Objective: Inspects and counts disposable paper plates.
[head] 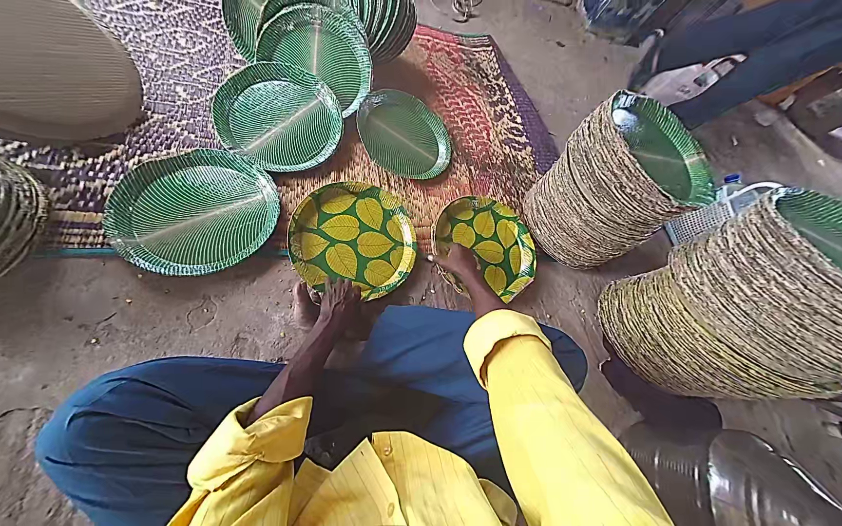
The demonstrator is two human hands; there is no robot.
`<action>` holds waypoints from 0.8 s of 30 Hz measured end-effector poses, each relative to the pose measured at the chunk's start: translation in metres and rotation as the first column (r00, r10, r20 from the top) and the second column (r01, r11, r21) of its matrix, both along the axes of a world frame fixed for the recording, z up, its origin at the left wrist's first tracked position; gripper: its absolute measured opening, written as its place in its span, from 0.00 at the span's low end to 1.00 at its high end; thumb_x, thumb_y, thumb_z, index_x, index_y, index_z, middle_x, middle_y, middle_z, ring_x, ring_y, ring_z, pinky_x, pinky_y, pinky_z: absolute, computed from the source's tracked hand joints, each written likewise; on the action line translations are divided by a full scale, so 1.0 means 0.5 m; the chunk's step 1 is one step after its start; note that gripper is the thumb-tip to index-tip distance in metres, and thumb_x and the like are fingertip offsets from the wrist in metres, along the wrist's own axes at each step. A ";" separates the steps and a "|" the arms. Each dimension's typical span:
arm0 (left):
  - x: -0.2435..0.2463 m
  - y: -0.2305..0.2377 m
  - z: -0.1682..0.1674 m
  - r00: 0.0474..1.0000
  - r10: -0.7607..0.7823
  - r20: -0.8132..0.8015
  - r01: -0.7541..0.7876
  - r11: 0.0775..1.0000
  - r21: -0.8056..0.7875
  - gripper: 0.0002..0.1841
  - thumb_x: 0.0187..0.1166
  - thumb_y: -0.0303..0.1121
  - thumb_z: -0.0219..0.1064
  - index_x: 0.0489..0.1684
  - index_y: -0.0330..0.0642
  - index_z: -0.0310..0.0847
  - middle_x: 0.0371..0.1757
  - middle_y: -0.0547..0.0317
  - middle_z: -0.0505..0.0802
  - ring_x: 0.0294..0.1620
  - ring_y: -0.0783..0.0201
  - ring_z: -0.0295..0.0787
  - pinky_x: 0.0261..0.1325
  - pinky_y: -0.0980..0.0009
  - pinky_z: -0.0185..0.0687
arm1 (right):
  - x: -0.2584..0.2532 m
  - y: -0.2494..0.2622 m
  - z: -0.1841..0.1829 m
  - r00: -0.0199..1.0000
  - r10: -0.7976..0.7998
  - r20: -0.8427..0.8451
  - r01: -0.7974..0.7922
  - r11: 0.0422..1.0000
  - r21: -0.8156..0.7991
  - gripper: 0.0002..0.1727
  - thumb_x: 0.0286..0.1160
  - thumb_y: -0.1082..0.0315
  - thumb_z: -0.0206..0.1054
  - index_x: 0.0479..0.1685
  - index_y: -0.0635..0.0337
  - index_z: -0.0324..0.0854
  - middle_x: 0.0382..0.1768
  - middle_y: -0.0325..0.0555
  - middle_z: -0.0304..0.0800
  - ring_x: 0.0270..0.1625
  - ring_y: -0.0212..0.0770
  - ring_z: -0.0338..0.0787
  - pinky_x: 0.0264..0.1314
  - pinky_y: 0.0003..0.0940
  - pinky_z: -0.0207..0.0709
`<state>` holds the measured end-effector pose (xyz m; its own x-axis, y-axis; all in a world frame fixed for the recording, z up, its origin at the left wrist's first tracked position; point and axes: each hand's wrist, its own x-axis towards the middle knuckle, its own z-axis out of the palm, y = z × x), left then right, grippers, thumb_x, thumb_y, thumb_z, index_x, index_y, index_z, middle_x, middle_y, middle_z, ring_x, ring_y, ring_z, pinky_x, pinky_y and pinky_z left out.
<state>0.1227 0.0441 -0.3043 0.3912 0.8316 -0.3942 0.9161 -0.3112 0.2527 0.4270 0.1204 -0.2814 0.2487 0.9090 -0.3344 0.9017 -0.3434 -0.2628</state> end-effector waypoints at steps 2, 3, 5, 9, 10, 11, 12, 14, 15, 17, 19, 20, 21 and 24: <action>0.003 -0.004 0.013 1.000 -0.005 -0.025 0.005 1.000 -0.019 0.15 0.86 0.26 0.57 0.63 0.29 0.82 0.66 0.30 0.86 0.75 0.33 0.78 0.83 0.37 0.60 | -0.010 0.002 -0.013 1.000 -0.016 0.011 0.016 1.000 -0.026 0.30 0.74 0.45 0.75 0.58 0.67 0.87 0.57 0.67 0.90 0.63 0.66 0.89 0.65 0.69 0.78; 0.004 -0.006 0.017 1.000 -0.002 -0.030 0.002 1.000 -0.031 0.15 0.86 0.25 0.55 0.63 0.29 0.82 0.66 0.30 0.86 0.75 0.33 0.78 0.84 0.38 0.60 | -0.014 0.004 -0.019 0.999 -0.029 0.014 0.029 1.000 -0.010 0.26 0.76 0.48 0.73 0.53 0.66 0.88 0.55 0.67 0.91 0.62 0.66 0.89 0.62 0.69 0.78; 0.001 -0.010 0.018 0.999 -0.018 -0.043 0.016 0.999 -0.043 0.15 0.86 0.24 0.55 0.64 0.29 0.82 0.66 0.30 0.86 0.75 0.33 0.79 0.84 0.37 0.60 | -0.020 0.002 -0.024 0.998 -0.055 -0.006 0.055 0.998 0.004 0.22 0.80 0.51 0.70 0.51 0.66 0.88 0.55 0.66 0.91 0.62 0.66 0.89 0.61 0.69 0.78; 0.006 -0.006 0.023 0.999 -0.022 -0.036 0.020 0.999 -0.047 0.15 0.84 0.26 0.58 0.63 0.28 0.82 0.65 0.29 0.87 0.73 0.33 0.80 0.82 0.36 0.60 | -0.008 0.005 -0.020 0.998 -0.046 -0.043 0.046 0.999 0.000 0.22 0.84 0.52 0.66 0.54 0.66 0.89 0.56 0.66 0.91 0.63 0.66 0.89 0.64 0.68 0.78; 0.005 -0.007 0.021 0.999 -0.026 -0.041 0.024 0.999 -0.046 0.15 0.85 0.26 0.58 0.63 0.29 0.82 0.65 0.30 0.87 0.73 0.33 0.80 0.82 0.37 0.62 | -0.006 0.005 -0.023 0.998 -0.046 -0.047 0.046 0.999 -0.004 0.22 0.85 0.52 0.65 0.54 0.66 0.89 0.56 0.66 0.91 0.64 0.65 0.89 0.65 0.68 0.78; 0.004 -0.008 0.020 0.999 -0.031 -0.040 0.029 0.998 -0.047 0.15 0.85 0.26 0.58 0.64 0.28 0.82 0.66 0.30 0.87 0.73 0.33 0.80 0.82 0.37 0.62 | -0.005 0.006 -0.025 0.998 -0.050 -0.045 0.050 0.999 -0.007 0.22 0.87 0.53 0.63 0.55 0.65 0.90 0.56 0.65 0.91 0.64 0.65 0.89 0.65 0.68 0.77; 0.004 -0.007 0.018 0.998 -0.038 -0.042 0.036 0.998 -0.047 0.15 0.85 0.26 0.58 0.63 0.28 0.82 0.66 0.29 0.86 0.73 0.33 0.79 0.82 0.37 0.61 | -0.005 0.007 -0.026 0.998 -0.055 -0.031 0.055 0.998 -0.004 0.21 0.88 0.55 0.61 0.53 0.65 0.90 0.56 0.65 0.92 0.64 0.65 0.89 0.64 0.68 0.78; 0.005 -0.008 0.017 0.998 -0.047 -0.044 0.045 0.998 -0.053 0.16 0.85 0.28 0.59 0.63 0.29 0.82 0.67 0.30 0.86 0.74 0.32 0.79 0.82 0.36 0.61 | -0.013 0.007 -0.011 0.995 -0.088 0.036 0.088 0.996 0.017 0.21 0.90 0.59 0.55 0.53 0.64 0.90 0.57 0.64 0.92 0.65 0.64 0.90 0.63 0.66 0.79; 0.004 -0.007 0.015 0.998 -0.046 -0.032 0.044 0.997 -0.059 0.16 0.85 0.29 0.59 0.63 0.29 0.82 0.68 0.30 0.85 0.75 0.32 0.78 0.83 0.35 0.60 | -0.024 0.006 0.008 0.992 -0.105 0.074 0.102 0.994 0.045 0.20 0.90 0.61 0.53 0.54 0.65 0.89 0.59 0.64 0.92 0.65 0.64 0.90 0.63 0.66 0.79; -0.005 -0.002 0.007 0.997 -0.062 0.044 0.064 0.997 -0.039 0.17 0.87 0.32 0.59 0.65 0.30 0.82 0.68 0.30 0.86 0.75 0.32 0.78 0.83 0.35 0.59 | -0.052 0.005 0.060 0.986 -0.094 0.139 0.070 0.984 0.166 0.20 0.91 0.63 0.51 0.57 0.67 0.87 0.61 0.65 0.90 0.65 0.65 0.89 0.64 0.66 0.79; -0.019 0.003 -0.003 0.967 -0.092 0.239 0.052 0.984 0.168 0.21 0.88 0.42 0.59 0.66 0.35 0.84 0.61 0.36 0.90 0.69 0.37 0.83 0.78 0.40 0.66 | -0.092 -0.008 0.118 0.983 0.001 0.186 -0.072 0.924 0.376 0.19 0.89 0.67 0.53 0.55 0.70 0.87 0.59 0.66 0.90 0.61 0.66 0.91 0.61 0.65 0.81; -0.021 0.004 -0.007 0.921 -0.126 0.369 -0.007 0.941 0.338 0.21 0.86 0.43 0.60 0.63 0.36 0.87 0.55 0.39 0.93 0.64 0.40 0.87 0.76 0.42 0.69 | -0.119 -0.022 0.139 0.974 0.086 0.209 -0.178 0.861 0.476 0.16 0.87 0.69 0.56 0.52 0.70 0.88 0.56 0.67 0.90 0.58 0.66 0.91 0.58 0.65 0.82; -0.020 0.006 -0.005 0.866 -0.187 0.463 -0.083 0.860 0.503 0.19 0.84 0.40 0.62 0.59 0.37 0.90 0.51 0.41 0.94 0.60 0.41 0.89 0.74 0.41 0.73 | -0.149 -0.032 0.146 0.956 0.186 0.225 -0.281 0.797 0.535 0.14 0.84 0.71 0.59 0.50 0.71 0.89 0.53 0.67 0.91 0.56 0.66 0.92 0.59 0.64 0.82; -0.020 0.021 0.011 0.795 -0.319 0.516 -0.235 0.622 0.747 0.16 0.80 0.35 0.62 0.57 0.39 0.91 0.56 0.42 0.93 0.65 0.40 0.88 0.75 0.41 0.72 | -0.245 -0.076 0.080 0.783 0.562 0.265 -0.607 0.601 0.520 0.09 0.78 0.75 0.66 0.46 0.68 0.91 0.45 0.61 0.92 0.49 0.61 0.93 0.56 0.59 0.84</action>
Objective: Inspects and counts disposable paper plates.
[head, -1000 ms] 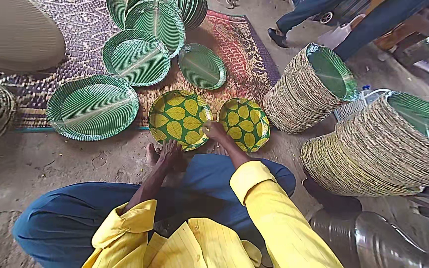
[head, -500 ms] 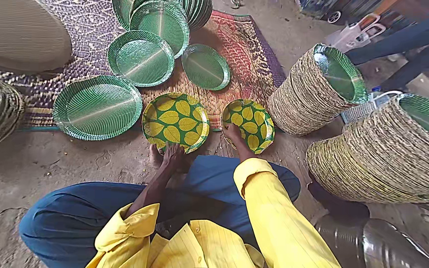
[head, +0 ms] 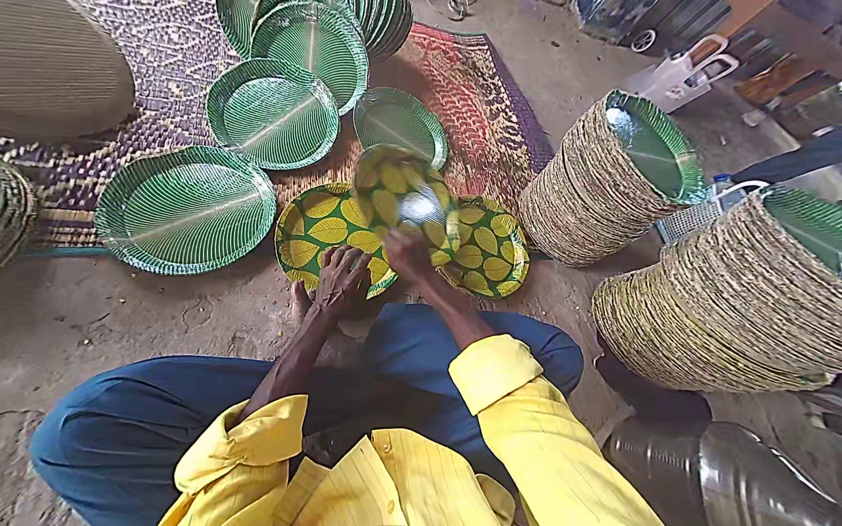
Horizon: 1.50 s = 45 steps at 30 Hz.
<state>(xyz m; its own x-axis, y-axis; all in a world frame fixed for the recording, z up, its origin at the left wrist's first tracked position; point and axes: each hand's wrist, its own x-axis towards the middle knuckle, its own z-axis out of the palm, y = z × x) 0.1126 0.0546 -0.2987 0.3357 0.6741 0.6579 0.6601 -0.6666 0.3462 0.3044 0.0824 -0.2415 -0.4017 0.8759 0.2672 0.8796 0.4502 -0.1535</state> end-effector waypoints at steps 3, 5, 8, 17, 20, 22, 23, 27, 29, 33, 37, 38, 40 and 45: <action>-0.018 -0.011 0.009 0.993 0.033 -0.118 -0.047 0.991 -0.123 0.17 0.81 0.34 0.62 0.62 0.37 0.88 0.63 0.36 0.90 0.71 0.36 0.84 0.78 0.37 0.67 | -0.086 -0.031 -0.068 0.979 0.192 0.064 -0.130 0.841 -0.525 0.13 0.81 0.73 0.64 0.56 0.70 0.87 0.56 0.63 0.92 0.64 0.61 0.89 0.74 0.57 0.74; -0.024 -0.021 0.013 0.953 -0.030 -0.300 -0.119 0.877 -0.465 0.18 0.86 0.37 0.58 0.64 0.37 0.87 0.63 0.37 0.90 0.72 0.38 0.82 0.80 0.39 0.64 | -0.086 -0.024 -0.074 0.971 0.230 0.067 -0.125 0.724 -0.679 0.17 0.85 0.68 0.61 0.62 0.70 0.84 0.63 0.66 0.88 0.70 0.63 0.85 0.77 0.59 0.71; -0.019 -0.018 0.010 0.829 -0.230 -0.509 -0.288 0.606 -0.742 0.18 0.91 0.36 0.53 0.66 0.34 0.83 0.69 0.35 0.86 0.75 0.35 0.79 0.81 0.40 0.66 | 0.016 0.030 -0.076 0.999 0.050 -0.007 -0.046 0.859 -0.510 0.16 0.85 0.61 0.65 0.57 0.63 0.90 0.58 0.59 0.91 0.62 0.59 0.90 0.67 0.61 0.80; -0.008 -0.016 0.008 0.798 -0.278 -0.535 -0.299 0.588 -0.751 0.15 0.87 0.30 0.58 0.65 0.34 0.83 0.69 0.34 0.85 0.75 0.34 0.78 0.79 0.38 0.67 | 0.255 0.082 -0.103 0.778 -0.604 0.171 0.564 0.553 -0.613 0.30 0.74 0.49 0.76 0.61 0.67 0.85 0.57 0.68 0.90 0.63 0.66 0.89 0.65 0.68 0.79; -0.007 -0.018 0.002 0.795 -0.286 -0.535 -0.299 0.583 -0.756 0.16 0.88 0.33 0.59 0.65 0.35 0.83 0.70 0.35 0.85 0.75 0.36 0.78 0.79 0.39 0.68 | 0.256 0.085 -0.112 0.780 -0.606 0.158 0.552 0.547 -0.630 0.25 0.79 0.52 0.72 0.61 0.67 0.86 0.58 0.67 0.90 0.64 0.66 0.89 0.67 0.67 0.78; -0.007 -0.015 0.006 0.793 -0.289 -0.537 -0.299 0.583 -0.756 0.16 0.88 0.32 0.58 0.66 0.34 0.83 0.71 0.35 0.85 0.76 0.36 0.78 0.79 0.38 0.67 | 0.261 0.090 -0.115 0.791 -0.594 0.147 0.540 0.567 -0.621 0.23 0.80 0.53 0.71 0.55 0.67 0.88 0.54 0.67 0.91 0.62 0.66 0.89 0.64 0.67 0.79; -0.005 -0.015 0.006 0.788 -0.290 -0.543 -0.301 0.587 -0.752 0.16 0.88 0.31 0.57 0.66 0.34 0.83 0.70 0.35 0.85 0.76 0.36 0.78 0.79 0.38 0.67 | 0.262 0.090 -0.115 0.795 -0.587 0.151 0.539 0.572 -0.618 0.22 0.81 0.53 0.70 0.53 0.67 0.88 0.53 0.67 0.91 0.61 0.66 0.90 0.63 0.67 0.79; -0.002 -0.021 0.013 0.782 -0.287 -0.553 -0.321 0.575 -0.752 0.15 0.88 0.27 0.55 0.65 0.35 0.83 0.69 0.36 0.86 0.75 0.36 0.78 0.78 0.40 0.68 | 0.252 0.086 -0.108 0.793 -0.585 0.169 0.547 0.564 -0.619 0.22 0.82 0.54 0.68 0.52 0.68 0.88 0.55 0.68 0.91 0.63 0.66 0.89 0.64 0.68 0.79; -0.002 -0.021 0.007 0.775 -0.292 -0.560 -0.329 0.570 -0.753 0.16 0.88 0.30 0.56 0.67 0.37 0.82 0.71 0.37 0.85 0.76 0.37 0.78 0.78 0.41 0.70 | 0.246 0.086 -0.106 0.773 -0.608 0.183 0.574 0.546 -0.610 0.21 0.81 0.54 0.68 0.51 0.67 0.89 0.54 0.67 0.91 0.62 0.66 0.89 0.63 0.68 0.79; -0.005 -0.019 -0.015 0.786 -0.282 -0.551 -0.315 0.583 -0.749 0.18 0.88 0.36 0.59 0.68 0.37 0.83 0.71 0.37 0.85 0.76 0.37 0.78 0.77 0.41 0.70 | 0.231 0.085 -0.102 0.715 -0.673 0.189 0.628 0.500 -0.597 0.19 0.78 0.56 0.68 0.51 0.64 0.90 0.55 0.65 0.92 0.62 0.65 0.90 0.60 0.69 0.79; -0.006 -0.020 -0.010 0.784 -0.293 -0.547 -0.317 0.569 -0.759 0.17 0.88 0.31 0.57 0.69 0.36 0.82 0.72 0.38 0.85 0.77 0.38 0.78 0.78 0.42 0.69 | 0.236 0.079 -0.103 0.754 -0.625 0.202 0.603 0.537 -0.590 0.18 0.80 0.58 0.67 0.51 0.65 0.90 0.54 0.65 0.92 0.62 0.65 0.90 0.61 0.68 0.79; -0.005 -0.018 -0.013 0.784 -0.293 -0.547 -0.316 0.570 -0.759 0.17 0.89 0.31 0.57 0.69 0.36 0.81 0.73 0.37 0.85 0.77 0.38 0.77 0.79 0.42 0.68 | 0.238 0.079 -0.101 0.764 -0.611 0.208 0.596 0.546 -0.588 0.18 0.81 0.58 0.67 0.51 0.66 0.89 0.54 0.66 0.92 0.62 0.65 0.90 0.61 0.69 0.79; -0.005 -0.015 -0.023 0.784 -0.289 -0.549 -0.311 0.583 -0.751 0.17 0.89 0.31 0.56 0.69 0.37 0.82 0.73 0.37 0.84 0.77 0.37 0.77 0.79 0.40 0.68 | 0.234 0.074 -0.093 0.766 -0.600 0.232 0.606 0.552 -0.573 0.16 0.81 0.62 0.66 0.50 0.66 0.89 0.54 0.66 0.92 0.62 0.66 0.90 0.61 0.69 0.79; -0.006 -0.019 -0.018 0.796 -0.279 -0.537 -0.309 0.575 -0.757 0.16 0.88 0.30 0.56 0.68 0.37 0.82 0.71 0.37 0.85 0.76 0.36 0.77 0.77 0.39 0.68 | 0.244 0.065 -0.085 0.806 -0.558 0.194 0.539 0.559 -0.630 0.16 0.77 0.66 0.69 0.55 0.69 0.88 0.58 0.69 0.90 0.65 0.66 0.88 0.67 0.67 0.77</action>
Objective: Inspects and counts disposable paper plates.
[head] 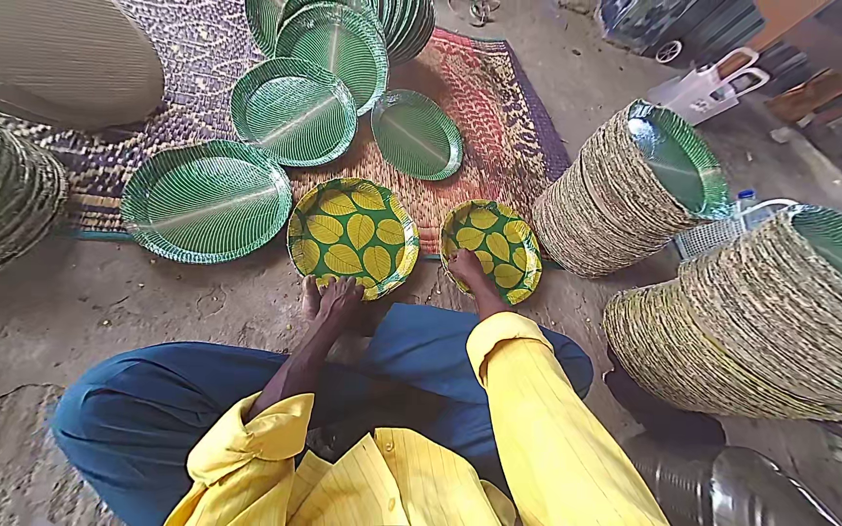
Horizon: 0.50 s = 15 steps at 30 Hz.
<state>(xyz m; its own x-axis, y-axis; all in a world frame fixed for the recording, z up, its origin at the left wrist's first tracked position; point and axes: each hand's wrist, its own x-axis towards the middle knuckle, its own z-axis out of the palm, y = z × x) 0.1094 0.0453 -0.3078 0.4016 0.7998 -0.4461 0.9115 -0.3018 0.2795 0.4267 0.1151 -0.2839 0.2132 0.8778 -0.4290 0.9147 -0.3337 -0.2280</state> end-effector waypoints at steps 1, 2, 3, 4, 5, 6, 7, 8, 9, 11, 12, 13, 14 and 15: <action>0.000 -0.001 0.001 1.000 0.008 0.001 -0.008 1.000 -0.002 0.16 0.89 0.32 0.57 0.68 0.37 0.82 0.72 0.38 0.85 0.76 0.37 0.78 0.77 0.39 0.68 | 0.007 0.001 -0.001 0.999 0.020 -0.037 -0.021 1.000 -0.013 0.17 0.76 0.66 0.70 0.56 0.70 0.87 0.58 0.70 0.89 0.64 0.67 0.87 0.68 0.67 0.76; 0.000 -0.002 0.002 1.000 0.013 0.000 -0.013 1.000 -0.003 0.17 0.89 0.33 0.57 0.68 0.37 0.82 0.72 0.39 0.85 0.76 0.37 0.78 0.77 0.40 0.69 | 0.012 0.002 -0.001 0.998 0.034 -0.058 -0.036 0.999 -0.032 0.19 0.76 0.65 0.72 0.58 0.71 0.86 0.58 0.70 0.89 0.65 0.66 0.87 0.69 0.66 0.76; 0.001 -0.001 0.004 1.000 0.016 0.002 -0.016 1.000 -0.006 0.17 0.89 0.34 0.57 0.68 0.37 0.82 0.71 0.39 0.85 0.76 0.37 0.78 0.77 0.40 0.68 | 0.014 0.004 0.001 0.997 0.043 -0.064 -0.046 0.998 -0.048 0.20 0.75 0.64 0.74 0.59 0.71 0.86 0.58 0.70 0.89 0.65 0.66 0.87 0.70 0.65 0.76; 0.002 -0.001 0.006 1.000 0.017 0.003 -0.017 1.000 -0.012 0.16 0.89 0.33 0.57 0.67 0.37 0.82 0.71 0.38 0.85 0.76 0.37 0.78 0.78 0.40 0.67 | 0.016 0.005 0.000 0.997 0.051 -0.065 -0.055 0.997 -0.056 0.21 0.74 0.64 0.75 0.59 0.71 0.86 0.58 0.70 0.89 0.65 0.66 0.87 0.71 0.65 0.75; 0.002 -0.001 0.007 1.000 0.016 0.002 -0.016 1.000 -0.014 0.16 0.89 0.32 0.56 0.67 0.37 0.82 0.71 0.39 0.85 0.76 0.37 0.77 0.78 0.40 0.67 | 0.020 0.008 -0.006 0.996 0.066 -0.061 -0.069 0.996 -0.053 0.21 0.73 0.63 0.75 0.58 0.72 0.86 0.56 0.69 0.89 0.63 0.66 0.88 0.70 0.65 0.76; 0.002 -0.001 0.007 1.000 0.014 0.000 -0.014 1.000 -0.013 0.16 0.89 0.32 0.56 0.66 0.37 0.83 0.71 0.39 0.86 0.76 0.37 0.78 0.77 0.40 0.68 | 0.027 0.010 -0.015 0.995 0.086 -0.055 -0.089 0.995 -0.040 0.20 0.72 0.64 0.76 0.56 0.71 0.87 0.55 0.69 0.90 0.62 0.66 0.88 0.68 0.66 0.76; 0.001 -0.002 0.007 1.000 0.017 0.001 -0.017 1.000 -0.012 0.16 0.88 0.33 0.56 0.66 0.37 0.83 0.71 0.40 0.86 0.76 0.38 0.78 0.77 0.40 0.68 | 0.028 0.011 -0.018 0.994 0.098 -0.052 -0.100 0.995 -0.031 0.19 0.72 0.64 0.76 0.55 0.72 0.87 0.53 0.69 0.90 0.61 0.66 0.88 0.67 0.66 0.77; 0.001 -0.002 0.007 1.000 0.019 0.003 -0.019 1.000 -0.011 0.16 0.88 0.34 0.57 0.66 0.37 0.83 0.71 0.40 0.86 0.76 0.38 0.78 0.77 0.40 0.68 | 0.025 0.010 -0.013 0.994 0.100 -0.048 -0.102 0.994 -0.033 0.19 0.72 0.65 0.75 0.54 0.72 0.87 0.53 0.69 0.90 0.60 0.66 0.88 0.66 0.66 0.77; 0.001 -0.003 0.006 1.000 0.019 0.003 -0.019 1.000 -0.005 0.16 0.88 0.34 0.57 0.65 0.37 0.83 0.71 0.40 0.86 0.75 0.39 0.78 0.76 0.41 0.69 | 0.018 0.007 -0.002 0.995 0.094 -0.046 -0.096 0.994 -0.045 0.18 0.73 0.66 0.75 0.55 0.71 0.87 0.53 0.69 0.90 0.60 0.66 0.88 0.67 0.66 0.77; 0.001 -0.004 0.006 1.000 0.017 0.006 -0.017 1.000 0.000 0.16 0.88 0.33 0.57 0.65 0.37 0.83 0.71 0.40 0.86 0.75 0.39 0.79 0.77 0.42 0.69 | 0.014 0.005 0.005 0.995 0.084 -0.048 -0.086 0.995 -0.050 0.18 0.73 0.66 0.74 0.55 0.71 0.87 0.53 0.69 0.90 0.60 0.65 0.89 0.66 0.65 0.77; 0.000 -0.004 0.006 1.000 0.017 0.009 -0.017 1.000 0.001 0.15 0.88 0.32 0.57 0.65 0.37 0.83 0.70 0.40 0.86 0.75 0.39 0.79 0.77 0.42 0.69 | 0.016 0.006 0.002 0.995 0.081 -0.053 -0.083 0.996 -0.045 0.17 0.73 0.66 0.75 0.55 0.70 0.87 0.52 0.69 0.90 0.59 0.65 0.89 0.66 0.65 0.77; 0.001 -0.004 0.006 1.000 0.013 0.009 -0.013 1.000 0.001 0.15 0.88 0.31 0.56 0.65 0.36 0.83 0.70 0.39 0.86 0.75 0.38 0.79 0.77 0.41 0.70 | 0.019 0.007 -0.002 0.996 0.073 -0.060 -0.075 0.997 -0.035 0.17 0.72 0.66 0.75 0.53 0.70 0.88 0.51 0.68 0.91 0.58 0.65 0.89 0.64 0.65 0.78; 0.002 -0.004 0.008 1.000 0.009 0.008 -0.009 1.000 -0.001 0.16 0.88 0.32 0.56 0.65 0.36 0.83 0.70 0.39 0.86 0.75 0.38 0.79 0.76 0.41 0.70 | 0.022 0.009 -0.006 0.996 0.055 -0.073 -0.057 0.998 -0.023 0.15 0.71 0.67 0.75 0.51 0.70 0.89 0.50 0.68 0.91 0.56 0.64 0.89 0.63 0.65 0.78; 0.001 -0.005 0.009 1.000 0.010 0.016 -0.010 1.000 -0.002 0.17 0.89 0.35 0.57 0.65 0.35 0.83 0.70 0.38 0.86 0.75 0.37 0.79 0.76 0.40 0.69 | 0.025 0.010 -0.010 0.995 0.027 -0.098 -0.028 1.000 -0.009 0.14 0.71 0.67 0.76 0.49 0.69 0.89 0.49 0.67 0.91 0.55 0.64 0.89 0.62 0.65 0.78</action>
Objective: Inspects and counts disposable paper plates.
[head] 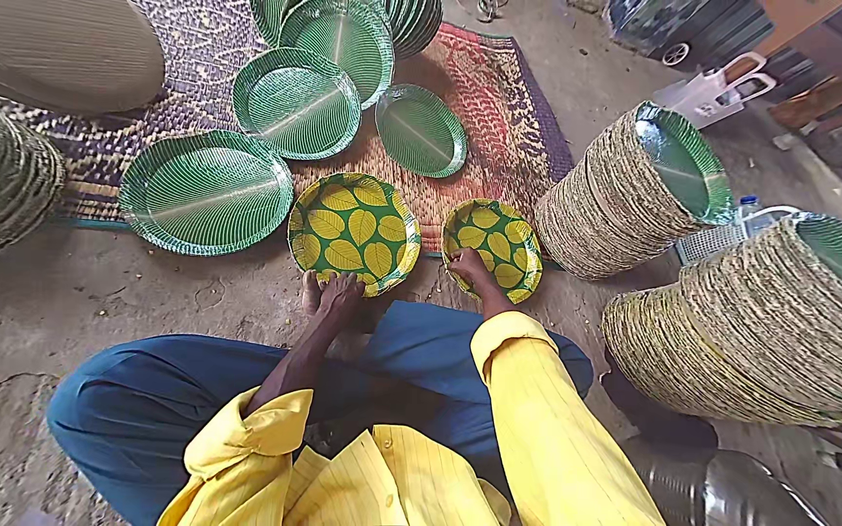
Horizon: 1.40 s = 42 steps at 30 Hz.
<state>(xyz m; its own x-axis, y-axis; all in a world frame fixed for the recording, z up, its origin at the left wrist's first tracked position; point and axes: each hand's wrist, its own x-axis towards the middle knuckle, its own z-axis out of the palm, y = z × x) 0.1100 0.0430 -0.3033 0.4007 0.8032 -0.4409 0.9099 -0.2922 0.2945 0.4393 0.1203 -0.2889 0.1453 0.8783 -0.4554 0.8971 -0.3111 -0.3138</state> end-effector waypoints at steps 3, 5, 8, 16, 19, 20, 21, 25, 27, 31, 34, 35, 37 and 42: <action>-0.001 0.000 0.002 1.000 0.004 0.003 -0.004 1.000 -0.008 0.18 0.89 0.38 0.58 0.66 0.36 0.83 0.71 0.37 0.85 0.76 0.37 0.78 0.77 0.41 0.69 | 0.001 0.001 0.003 0.998 -0.046 -0.031 0.046 0.999 -0.008 0.16 0.71 0.68 0.77 0.54 0.67 0.90 0.53 0.66 0.91 0.58 0.62 0.90 0.65 0.63 0.78; -0.001 0.001 -0.002 1.000 0.010 0.007 -0.010 1.000 -0.010 0.17 0.88 0.36 0.58 0.67 0.36 0.83 0.71 0.38 0.85 0.76 0.37 0.77 0.78 0.41 0.69 | -0.005 0.001 0.009 1.000 -0.027 0.010 0.027 0.999 -0.019 0.16 0.71 0.67 0.76 0.54 0.67 0.89 0.53 0.67 0.91 0.59 0.63 0.89 0.65 0.64 0.78; -0.001 0.002 -0.010 1.000 0.007 0.007 -0.007 1.000 0.006 0.16 0.88 0.33 0.58 0.66 0.36 0.83 0.71 0.38 0.85 0.76 0.36 0.77 0.77 0.41 0.71 | -0.015 -0.001 0.019 0.999 -0.023 0.044 0.025 0.999 -0.029 0.17 0.72 0.65 0.76 0.53 0.68 0.89 0.52 0.67 0.91 0.59 0.63 0.89 0.65 0.65 0.77; 0.002 0.001 0.001 0.999 -0.052 -0.016 0.052 0.999 0.004 0.17 0.87 0.22 0.51 0.68 0.34 0.81 0.73 0.34 0.83 0.78 0.34 0.75 0.82 0.39 0.64 | -0.051 -0.008 0.077 0.973 -0.201 0.114 0.181 0.969 0.167 0.16 0.75 0.62 0.71 0.52 0.66 0.90 0.53 0.66 0.92 0.61 0.63 0.90 0.64 0.65 0.78; -0.002 0.004 0.004 0.998 -0.070 0.009 0.070 0.998 -0.001 0.17 0.88 0.23 0.52 0.69 0.35 0.81 0.73 0.35 0.83 0.78 0.35 0.76 0.82 0.39 0.65 | -0.078 0.001 0.138 0.975 -0.167 0.145 0.074 0.865 0.497 0.16 0.77 0.64 0.68 0.54 0.67 0.90 0.54 0.67 0.91 0.59 0.67 0.90 0.60 0.69 0.79; -0.004 0.003 0.001 0.995 -0.065 0.074 0.062 0.997 0.050 0.17 0.88 0.24 0.53 0.66 0.35 0.83 0.69 0.36 0.86 0.76 0.36 0.79 0.80 0.39 0.67 | -0.097 -0.003 0.158 0.977 -0.115 0.179 -0.019 0.792 0.610 0.15 0.76 0.67 0.67 0.52 0.67 0.91 0.54 0.65 0.92 0.57 0.66 0.92 0.57 0.68 0.81; -0.007 -0.001 -0.006 0.983 -0.062 0.174 0.032 0.985 0.169 0.15 0.87 0.28 0.56 0.62 0.36 0.86 0.63 0.38 0.90 0.70 0.39 0.83 0.77 0.42 0.70 | -0.121 -0.010 0.168 0.977 -0.033 0.212 -0.128 0.702 0.700 0.13 0.74 0.69 0.66 0.50 0.67 0.92 0.52 0.64 0.93 0.52 0.65 0.93 0.51 0.66 0.83; -0.001 0.000 -0.008 0.814 -0.310 0.491 -0.220 0.618 0.755 0.11 0.73 0.30 0.66 0.45 0.38 0.93 0.43 0.45 0.94 0.50 0.44 0.91 0.62 0.45 0.80 | -0.256 -0.087 0.118 0.839 0.499 0.218 -0.514 0.595 0.618 0.13 0.72 0.74 0.69 0.53 0.64 0.91 0.52 0.62 0.92 0.56 0.60 0.92 0.61 0.58 0.85; -0.002 -0.003 0.007 0.835 -0.293 0.466 -0.222 0.596 0.772 0.13 0.77 0.31 0.65 0.53 0.41 0.92 0.53 0.45 0.93 0.59 0.44 0.89 0.69 0.45 0.77 | -0.322 -0.106 0.068 0.757 0.644 0.113 -0.636 0.685 0.355 0.11 0.77 0.73 0.66 0.52 0.65 0.90 0.53 0.59 0.92 0.59 0.59 0.91 0.66 0.57 0.81; -0.013 -0.016 0.023 0.972 0.011 0.233 -0.093 0.935 0.343 0.17 0.84 0.36 0.60 0.63 0.42 0.88 0.66 0.41 0.89 0.77 0.42 0.78 0.84 0.42 0.59 | -0.321 -0.072 0.029 0.666 0.742 -0.076 -0.731 0.669 0.133 0.13 0.74 0.73 0.69 0.54 0.67 0.89 0.56 0.61 0.90 0.63 0.60 0.89 0.67 0.60 0.79; -0.009 -0.007 0.009 0.999 0.014 0.052 -0.018 0.997 0.074 0.16 0.88 0.27 0.55 0.66 0.39 0.84 0.69 0.38 0.86 0.76 0.37 0.78 0.80 0.40 0.69 | -0.211 -0.023 0.045 0.839 0.533 -0.109 -0.508 0.839 0.193 0.18 0.73 0.68 0.73 0.62 0.61 0.90 0.61 0.58 0.91 0.66 0.57 0.89 0.73 0.60 0.78; -0.005 -0.006 0.007 0.999 0.000 0.049 -0.004 0.998 0.069 0.16 0.87 0.25 0.55 0.66 0.38 0.83 0.67 0.37 0.87 0.73 0.36 0.80 0.77 0.41 0.71 | -0.168 -0.008 0.046 0.914 0.400 -0.074 -0.376 0.900 0.219 0.18 0.74 0.66 0.73 0.61 0.63 0.89 0.60 0.60 0.91 0.65 0.59 0.89 0.71 0.62 0.78; 0.000 -0.002 0.011 0.998 -0.011 0.061 0.008 0.999 0.052 0.16 0.87 0.25 0.55 0.67 0.37 0.83 0.67 0.35 0.86 0.73 0.35 0.80 0.76 0.40 0.71 | -0.090 0.005 0.028 0.995 0.101 0.014 -0.101 0.960 0.260 0.25 0.75 0.58 0.74 0.66 0.66 0.85 0.63 0.66 0.88 0.66 0.64 0.88 0.69 0.66 0.78; -0.003 -0.002 0.012 0.996 -0.041 0.081 0.036 0.997 0.068 0.15 0.87 0.30 0.58 0.66 0.36 0.84 0.65 0.35 0.87 0.72 0.36 0.81 0.76 0.41 0.71 | -0.049 -0.003 -0.013 0.979 -0.044 0.201 0.034 0.998 0.053 0.29 0.74 0.49 0.75 0.61 0.68 0.85 0.63 0.68 0.88 0.68 0.66 0.86 0.66 0.69 0.77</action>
<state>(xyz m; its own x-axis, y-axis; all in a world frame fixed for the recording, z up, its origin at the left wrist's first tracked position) 0.1084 0.0422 -0.2972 0.4646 0.8127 -0.3515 0.8709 -0.3477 0.3472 0.4149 0.1186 -0.2953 0.2642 0.8909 -0.3694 0.9311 -0.3356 -0.1433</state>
